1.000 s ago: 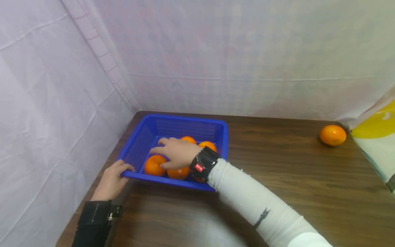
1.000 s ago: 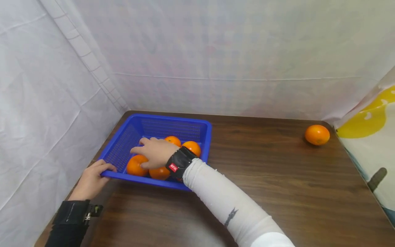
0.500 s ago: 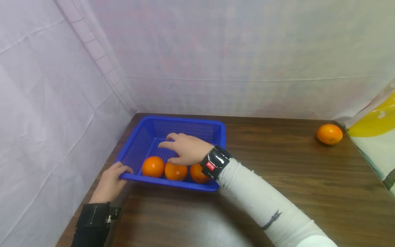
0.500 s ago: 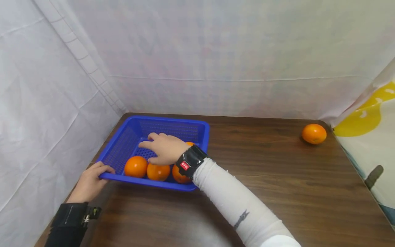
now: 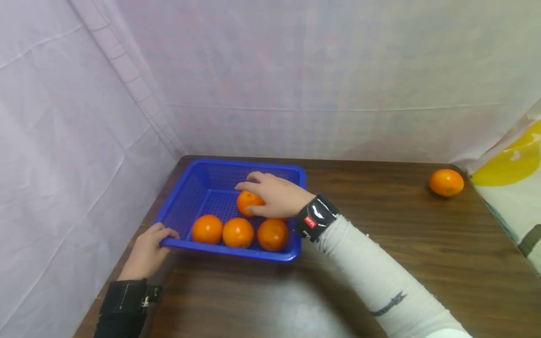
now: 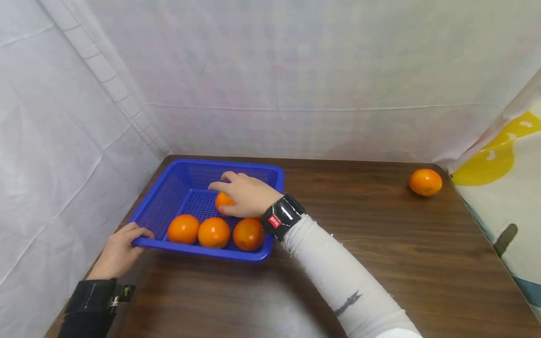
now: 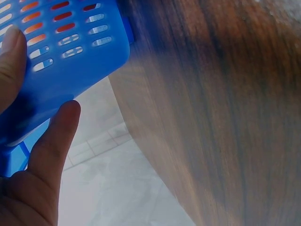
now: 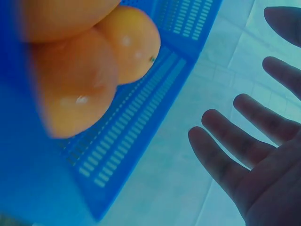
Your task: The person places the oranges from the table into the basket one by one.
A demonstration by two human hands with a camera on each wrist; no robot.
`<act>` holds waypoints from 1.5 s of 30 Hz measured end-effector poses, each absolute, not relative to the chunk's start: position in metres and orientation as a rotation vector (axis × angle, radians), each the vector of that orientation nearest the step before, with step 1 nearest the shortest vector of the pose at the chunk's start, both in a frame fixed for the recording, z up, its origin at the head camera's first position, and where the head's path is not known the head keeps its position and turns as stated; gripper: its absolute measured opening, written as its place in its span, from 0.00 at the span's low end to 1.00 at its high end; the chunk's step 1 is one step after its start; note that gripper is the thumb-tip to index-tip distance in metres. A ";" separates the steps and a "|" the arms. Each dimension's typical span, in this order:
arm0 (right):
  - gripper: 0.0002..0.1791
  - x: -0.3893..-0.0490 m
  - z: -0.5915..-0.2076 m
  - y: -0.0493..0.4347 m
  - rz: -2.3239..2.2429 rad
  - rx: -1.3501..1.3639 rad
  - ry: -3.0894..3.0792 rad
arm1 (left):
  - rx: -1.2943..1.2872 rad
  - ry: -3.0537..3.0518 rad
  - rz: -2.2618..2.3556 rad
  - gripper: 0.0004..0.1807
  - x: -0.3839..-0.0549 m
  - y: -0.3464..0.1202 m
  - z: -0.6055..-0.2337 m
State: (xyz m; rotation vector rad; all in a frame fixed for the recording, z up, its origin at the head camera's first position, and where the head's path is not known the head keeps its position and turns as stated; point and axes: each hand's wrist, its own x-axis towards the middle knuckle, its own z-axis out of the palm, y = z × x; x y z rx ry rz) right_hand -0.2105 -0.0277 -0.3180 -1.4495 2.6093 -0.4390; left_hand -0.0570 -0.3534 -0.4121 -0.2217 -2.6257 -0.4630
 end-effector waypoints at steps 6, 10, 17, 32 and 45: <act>0.31 -0.217 -0.322 -0.011 -0.477 -1.427 2.652 | -0.183 -2.661 -0.465 0.15 -0.056 -0.354 -0.411; 0.31 -0.223 -0.327 0.001 -0.500 -1.449 2.679 | -0.197 -2.642 -0.462 0.16 -0.056 -0.355 -0.412; 0.32 -0.232 -0.338 0.028 -0.505 -1.447 2.774 | -0.219 -2.618 -0.452 0.18 -0.056 -0.355 -0.414; 0.36 -0.241 -0.361 0.095 -0.554 -1.298 2.901 | -0.229 -2.609 -0.449 0.19 -0.056 -0.356 -0.413; 0.38 -0.255 -0.390 0.162 -0.497 -1.065 2.997 | -0.234 -2.618 -0.442 0.19 -0.056 -0.357 -0.415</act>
